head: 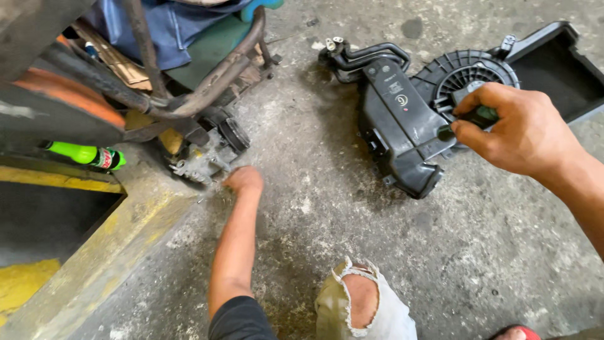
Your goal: The person disassembles a car air conditioning blower assembly on the floor, using a screwdriver and a pry tool to remove screws and separate plastic housing sections. The person retrieves tools from a nearby rack and continues prying apart the housing until the fan and casing are separated.
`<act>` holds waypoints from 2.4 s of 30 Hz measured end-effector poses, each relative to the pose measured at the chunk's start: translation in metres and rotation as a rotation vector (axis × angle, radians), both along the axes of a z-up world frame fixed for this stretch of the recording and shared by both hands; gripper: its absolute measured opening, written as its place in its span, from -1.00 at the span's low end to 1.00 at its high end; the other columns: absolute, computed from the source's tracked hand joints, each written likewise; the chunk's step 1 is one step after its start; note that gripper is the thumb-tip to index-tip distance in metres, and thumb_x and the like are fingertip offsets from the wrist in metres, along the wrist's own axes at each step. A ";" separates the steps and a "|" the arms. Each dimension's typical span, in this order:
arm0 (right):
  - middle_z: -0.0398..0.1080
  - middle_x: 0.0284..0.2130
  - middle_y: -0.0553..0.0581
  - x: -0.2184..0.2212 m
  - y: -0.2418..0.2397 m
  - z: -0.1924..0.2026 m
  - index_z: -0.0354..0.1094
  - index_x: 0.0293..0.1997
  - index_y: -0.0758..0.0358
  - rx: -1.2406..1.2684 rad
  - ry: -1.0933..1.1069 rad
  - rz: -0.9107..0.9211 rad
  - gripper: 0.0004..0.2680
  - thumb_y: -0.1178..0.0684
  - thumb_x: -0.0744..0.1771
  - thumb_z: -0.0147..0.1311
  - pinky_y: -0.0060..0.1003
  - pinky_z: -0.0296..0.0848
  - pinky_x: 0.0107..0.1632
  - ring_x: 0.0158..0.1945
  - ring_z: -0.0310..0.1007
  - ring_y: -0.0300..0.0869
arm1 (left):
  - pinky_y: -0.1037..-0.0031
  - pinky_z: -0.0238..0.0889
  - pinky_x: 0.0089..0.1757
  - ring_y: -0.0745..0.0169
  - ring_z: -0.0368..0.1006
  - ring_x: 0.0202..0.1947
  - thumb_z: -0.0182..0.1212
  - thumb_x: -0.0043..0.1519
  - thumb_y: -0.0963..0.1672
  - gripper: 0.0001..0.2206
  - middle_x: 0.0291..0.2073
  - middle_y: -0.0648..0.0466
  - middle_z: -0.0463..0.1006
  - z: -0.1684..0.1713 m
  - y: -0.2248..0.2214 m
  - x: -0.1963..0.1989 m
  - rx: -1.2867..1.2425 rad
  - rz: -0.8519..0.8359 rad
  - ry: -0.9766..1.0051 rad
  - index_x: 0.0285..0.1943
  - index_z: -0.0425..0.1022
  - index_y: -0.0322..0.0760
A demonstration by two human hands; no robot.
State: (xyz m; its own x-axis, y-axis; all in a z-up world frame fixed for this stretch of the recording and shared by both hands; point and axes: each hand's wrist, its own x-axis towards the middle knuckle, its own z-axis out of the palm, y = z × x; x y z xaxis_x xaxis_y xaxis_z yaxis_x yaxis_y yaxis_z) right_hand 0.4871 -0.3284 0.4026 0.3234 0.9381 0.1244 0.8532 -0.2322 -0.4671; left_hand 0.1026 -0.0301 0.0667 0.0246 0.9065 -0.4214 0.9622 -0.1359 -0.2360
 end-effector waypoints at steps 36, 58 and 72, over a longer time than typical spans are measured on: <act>0.55 -0.22 0.28 0.160 -0.252 0.005 0.49 0.00 0.31 0.082 0.019 -0.450 -0.77 0.01 0.33 0.29 -0.16 0.53 -0.12 -0.20 0.61 -0.01 | 0.23 0.40 0.08 -0.29 0.51 0.09 0.35 0.12 0.10 0.05 0.08 -0.47 0.50 -0.013 -0.308 0.482 -0.657 -1.317 -0.384 0.43 -0.22 -0.89; 0.60 -0.19 0.20 0.166 -0.377 -0.220 0.41 0.18 0.20 0.029 0.639 -0.732 -0.67 0.02 0.30 0.23 -0.23 0.54 -0.08 -0.17 0.63 -0.09 | 0.36 0.33 -0.01 0.22 0.48 -0.11 0.30 0.31 -0.06 -0.74 -0.15 0.01 0.61 -0.077 -0.387 0.547 -0.770 0.176 -1.689 -0.03 0.54 -0.38; 0.52 -0.02 0.24 0.189 -0.382 -0.214 0.47 0.01 0.31 0.102 0.404 -0.491 -0.76 0.03 0.30 0.19 -0.13 0.53 -0.02 -0.06 0.58 0.06 | 0.42 0.33 0.00 0.28 0.52 -0.09 0.39 0.13 -0.02 -0.67 -0.17 0.05 0.65 -0.034 -0.404 0.544 -0.458 0.111 -1.501 -0.08 0.61 -0.34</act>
